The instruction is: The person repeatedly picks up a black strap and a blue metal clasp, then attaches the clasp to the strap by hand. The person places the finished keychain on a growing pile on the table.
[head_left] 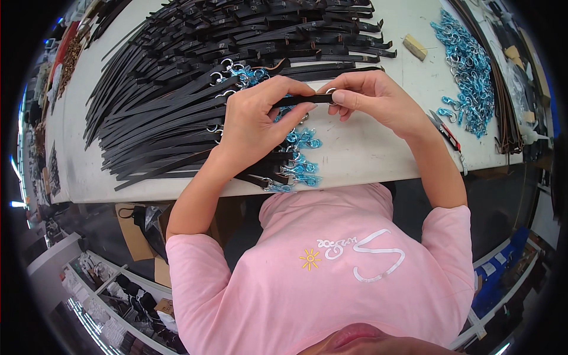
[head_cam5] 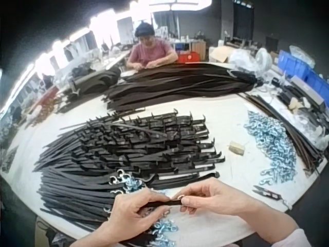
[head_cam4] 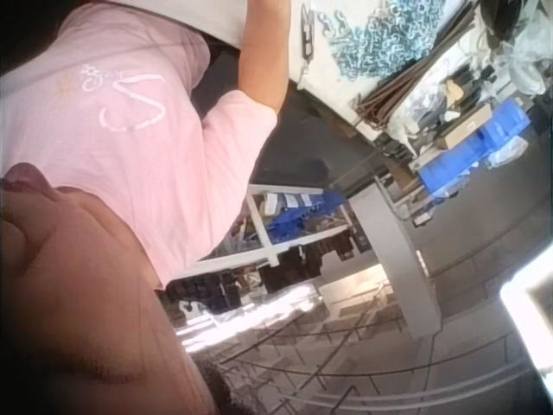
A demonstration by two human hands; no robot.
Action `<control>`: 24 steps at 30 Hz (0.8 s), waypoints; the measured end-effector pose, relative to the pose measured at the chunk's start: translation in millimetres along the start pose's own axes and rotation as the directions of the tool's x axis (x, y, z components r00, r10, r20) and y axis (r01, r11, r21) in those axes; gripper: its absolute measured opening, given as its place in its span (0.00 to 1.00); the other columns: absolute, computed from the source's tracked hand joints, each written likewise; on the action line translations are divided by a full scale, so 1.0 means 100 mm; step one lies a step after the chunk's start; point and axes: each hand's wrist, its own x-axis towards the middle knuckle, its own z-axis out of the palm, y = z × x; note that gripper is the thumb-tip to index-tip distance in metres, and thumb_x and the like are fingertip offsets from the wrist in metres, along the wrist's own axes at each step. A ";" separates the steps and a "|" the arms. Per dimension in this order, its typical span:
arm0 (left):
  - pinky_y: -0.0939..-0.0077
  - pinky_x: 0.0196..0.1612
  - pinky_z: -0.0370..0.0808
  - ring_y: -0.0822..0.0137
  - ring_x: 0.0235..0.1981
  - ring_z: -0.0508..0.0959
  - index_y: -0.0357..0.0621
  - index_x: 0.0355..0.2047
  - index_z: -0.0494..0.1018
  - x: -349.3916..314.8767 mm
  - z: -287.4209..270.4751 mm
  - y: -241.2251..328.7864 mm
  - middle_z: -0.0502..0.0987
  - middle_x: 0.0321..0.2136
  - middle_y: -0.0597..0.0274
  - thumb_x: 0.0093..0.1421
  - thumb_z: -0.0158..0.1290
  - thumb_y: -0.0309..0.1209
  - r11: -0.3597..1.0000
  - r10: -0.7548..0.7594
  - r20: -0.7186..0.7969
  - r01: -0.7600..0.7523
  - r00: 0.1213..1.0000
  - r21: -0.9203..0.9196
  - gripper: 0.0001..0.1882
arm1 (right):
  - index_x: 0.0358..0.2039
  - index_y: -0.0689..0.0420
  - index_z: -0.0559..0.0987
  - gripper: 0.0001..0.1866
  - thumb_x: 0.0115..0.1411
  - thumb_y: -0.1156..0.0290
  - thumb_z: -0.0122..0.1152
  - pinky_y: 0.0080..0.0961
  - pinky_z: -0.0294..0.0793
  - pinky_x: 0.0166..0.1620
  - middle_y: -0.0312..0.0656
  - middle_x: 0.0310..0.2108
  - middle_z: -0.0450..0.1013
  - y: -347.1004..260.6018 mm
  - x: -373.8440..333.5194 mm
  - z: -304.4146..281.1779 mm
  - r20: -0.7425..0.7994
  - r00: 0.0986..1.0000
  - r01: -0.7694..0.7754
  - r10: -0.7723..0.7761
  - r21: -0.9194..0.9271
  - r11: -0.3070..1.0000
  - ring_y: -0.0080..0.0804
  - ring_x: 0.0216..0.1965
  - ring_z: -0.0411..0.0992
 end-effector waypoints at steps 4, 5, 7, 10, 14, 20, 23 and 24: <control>0.88 0.18 0.56 0.86 0.19 0.67 0.43 0.38 0.82 -0.01 0.01 0.00 0.82 0.30 0.72 0.54 0.66 0.24 1.000 -0.004 0.007 0.004 1.000 0.015 0.10 | 0.49 0.61 0.82 0.15 0.68 0.65 0.60 0.18 0.76 0.42 0.33 0.33 0.78 0.00 -0.03 -0.01 -0.012 1.000 0.006 -0.007 -0.064 0.998 0.18 0.35 0.75; 0.85 0.20 0.61 0.81 0.19 0.70 0.43 0.38 0.82 -0.01 0.00 0.01 0.83 0.31 0.70 0.54 0.66 0.25 1.000 -0.018 0.018 0.017 1.000 0.023 0.10 | 0.49 0.61 0.82 0.15 0.68 0.66 0.60 0.18 0.76 0.42 0.33 0.33 0.78 0.01 -0.03 -0.01 -0.016 1.000 0.002 -0.003 -0.074 0.997 0.18 0.36 0.75; 0.81 0.22 0.69 0.72 0.21 0.76 0.44 0.38 0.82 0.00 -0.01 0.04 0.83 0.32 0.65 0.54 0.66 0.27 0.998 -0.045 0.038 0.043 0.998 0.039 0.10 | 0.50 0.63 0.82 0.15 0.68 0.67 0.60 0.20 0.77 0.45 0.36 0.34 0.79 0.01 -0.04 -0.02 -0.013 1.000 -0.003 0.002 -0.071 0.997 0.20 0.37 0.76; 0.80 0.22 0.69 0.71 0.20 0.76 0.44 0.38 0.82 -0.01 0.01 0.05 0.83 0.32 0.65 0.54 0.66 0.27 0.998 -0.038 0.033 0.037 0.999 0.047 0.10 | 0.49 0.64 0.81 0.14 0.68 0.69 0.60 0.20 0.77 0.47 0.37 0.35 0.79 0.00 -0.04 -0.02 -0.007 1.000 -0.010 0.010 -0.085 0.996 0.21 0.38 0.77; 0.86 0.18 0.59 0.83 0.21 0.72 0.43 0.37 0.82 -0.02 0.04 0.01 0.83 0.30 0.70 0.54 0.66 0.23 0.999 0.029 0.018 -0.029 0.999 0.043 0.10 | 0.49 0.65 0.80 0.14 0.68 0.70 0.59 0.20 0.77 0.48 0.38 0.37 0.79 -0.04 -0.06 -0.01 0.009 1.000 -0.008 0.009 -0.134 0.991 0.21 0.40 0.77; 0.85 0.18 0.60 0.82 0.21 0.72 0.44 0.38 0.82 -0.01 0.04 0.05 0.83 0.30 0.70 0.53 0.66 0.23 0.998 0.032 0.029 -0.033 0.999 0.047 0.11 | 0.47 0.65 0.79 0.12 0.67 0.71 0.59 0.20 0.76 0.49 0.37 0.39 0.77 -0.05 -0.07 0.02 0.042 0.999 0.036 -0.029 -0.169 0.985 0.21 0.41 0.76; 0.85 0.19 0.60 0.82 0.21 0.72 0.44 0.38 0.82 -0.01 0.05 0.07 0.83 0.30 0.70 0.53 0.66 0.23 0.998 0.032 0.031 -0.034 0.999 0.051 0.11 | 0.43 0.63 0.79 0.11 0.66 0.68 0.61 0.18 0.75 0.45 0.34 0.35 0.75 -0.04 -0.06 0.06 0.027 0.999 0.035 -0.032 -0.144 0.989 0.18 0.38 0.74; 0.84 0.18 0.60 0.82 0.21 0.72 0.44 0.38 0.82 -0.02 0.07 0.07 0.83 0.30 0.70 0.53 0.66 0.23 0.997 0.047 0.027 -0.049 0.999 0.053 0.11 | 0.41 0.62 0.78 0.10 0.66 0.68 0.62 0.18 0.75 0.43 0.33 0.35 0.75 -0.03 -0.04 0.06 0.031 0.999 0.046 -0.042 -0.162 0.986 0.17 0.37 0.73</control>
